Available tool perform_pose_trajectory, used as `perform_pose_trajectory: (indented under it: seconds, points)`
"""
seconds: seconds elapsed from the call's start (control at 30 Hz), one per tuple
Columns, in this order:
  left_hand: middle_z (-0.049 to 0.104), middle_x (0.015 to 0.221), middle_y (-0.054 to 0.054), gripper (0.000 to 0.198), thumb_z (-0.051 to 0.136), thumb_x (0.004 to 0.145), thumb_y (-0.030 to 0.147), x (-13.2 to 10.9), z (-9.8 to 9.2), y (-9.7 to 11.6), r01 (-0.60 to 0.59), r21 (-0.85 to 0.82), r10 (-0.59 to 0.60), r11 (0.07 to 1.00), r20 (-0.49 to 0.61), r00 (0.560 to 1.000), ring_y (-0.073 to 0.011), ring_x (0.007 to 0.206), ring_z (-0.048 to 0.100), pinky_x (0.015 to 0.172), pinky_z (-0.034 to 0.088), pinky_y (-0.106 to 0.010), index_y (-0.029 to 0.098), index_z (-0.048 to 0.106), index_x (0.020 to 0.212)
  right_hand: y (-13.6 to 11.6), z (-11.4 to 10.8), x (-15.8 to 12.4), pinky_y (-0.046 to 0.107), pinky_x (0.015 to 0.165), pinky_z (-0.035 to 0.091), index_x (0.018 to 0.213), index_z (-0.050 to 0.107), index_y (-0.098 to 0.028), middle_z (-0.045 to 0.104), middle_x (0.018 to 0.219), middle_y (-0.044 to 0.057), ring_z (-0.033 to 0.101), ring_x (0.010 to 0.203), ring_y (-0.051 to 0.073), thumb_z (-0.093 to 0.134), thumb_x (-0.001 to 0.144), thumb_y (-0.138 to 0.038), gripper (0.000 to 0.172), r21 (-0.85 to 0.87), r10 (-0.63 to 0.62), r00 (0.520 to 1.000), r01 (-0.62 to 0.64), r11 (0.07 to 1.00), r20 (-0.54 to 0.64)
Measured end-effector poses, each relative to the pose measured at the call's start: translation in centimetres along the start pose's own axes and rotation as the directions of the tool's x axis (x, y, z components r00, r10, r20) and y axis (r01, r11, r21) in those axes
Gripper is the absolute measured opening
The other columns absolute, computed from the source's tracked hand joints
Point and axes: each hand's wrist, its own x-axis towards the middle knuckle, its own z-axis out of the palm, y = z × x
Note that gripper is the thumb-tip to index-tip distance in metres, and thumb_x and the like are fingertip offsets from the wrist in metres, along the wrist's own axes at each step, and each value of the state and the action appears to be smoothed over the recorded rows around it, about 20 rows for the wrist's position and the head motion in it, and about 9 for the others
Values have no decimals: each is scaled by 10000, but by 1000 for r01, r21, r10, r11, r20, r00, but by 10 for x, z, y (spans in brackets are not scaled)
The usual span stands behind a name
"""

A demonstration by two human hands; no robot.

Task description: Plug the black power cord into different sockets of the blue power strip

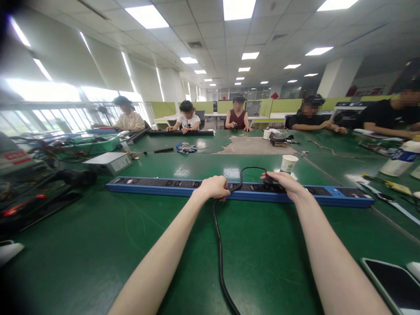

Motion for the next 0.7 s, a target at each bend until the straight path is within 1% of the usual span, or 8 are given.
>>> perform_pose_trajectory:
  seconds: [0.13,0.27,0.37,0.43,0.5,0.57,0.63,0.7]
  points:
    - [845,1096,-139,176,731,864,373,2,4,6,-43,-11,43,999,-8,999,-337,1138,792,1015,606,-431,236,803,948,4,-14,-2,486,1187,556,990,817,-271,844,1133,95,757,1217,304,765,895,-489,244,208,11,993,14,978,-119]
    - [814,1254,-175,290,711,900,405,5,12,14,-58,12,59,998,-91,994,-362,1208,770,1012,601,-443,226,788,1115,-2,-20,-7,476,1147,575,952,807,-271,836,1087,110,749,1210,313,756,903,-484,225,195,49,994,-28,980,-102]
    - [808,1267,-175,330,674,955,481,6,14,18,-71,-19,67,997,-151,986,-366,1220,764,1013,594,-439,225,770,1139,-26,-30,-19,468,1141,552,983,831,-234,834,1097,109,736,1169,309,857,840,-497,301,91,64,990,-53,994,-129]
    - [809,1245,-181,394,663,978,551,5,12,20,-81,-73,67,994,-182,981,-369,1216,764,1019,588,-439,214,752,1161,-51,-40,-35,451,1162,519,1116,848,-228,831,1179,103,717,1171,300,930,789,-491,427,-26,-41,992,38,999,-121]
    - [791,1275,-203,507,698,971,581,2,10,24,-107,-147,68,983,-244,967,-375,1235,752,1044,577,-443,178,705,1279,-80,-48,-56,445,1191,489,1295,827,-260,809,1299,91,697,1222,299,928,814,-506,550,-135,-165,985,157,978,-49]
    - [718,1420,-241,682,758,951,549,-4,7,32,-196,-204,106,959,-382,918,-379,1347,691,1117,539,-447,129,595,1463,-105,-50,-80,457,1203,481,1347,820,-277,787,1366,80,685,1273,314,867,889,-534,527,-277,-264,963,270,922,60]
    - [576,1606,-259,826,797,942,493,-12,3,42,-356,-206,194,911,-547,814,-370,1506,562,1220,463,-444,116,465,1598,-124,-48,-99,473,1199,485,1346,831,-285,781,1380,72,677,1294,335,803,950,-545,475,-415,-341,924,382,826,172]
    - [517,1672,-221,782,773,974,470,-21,-2,54,-511,-190,288,838,-641,711,-339,1558,498,1263,417,-421,154,460,1617,-134,-42,-111,496,1178,501,1344,836,-298,788,1360,65,687,1266,349,776,972,-537,447,-497,-385,886,463,734,257]
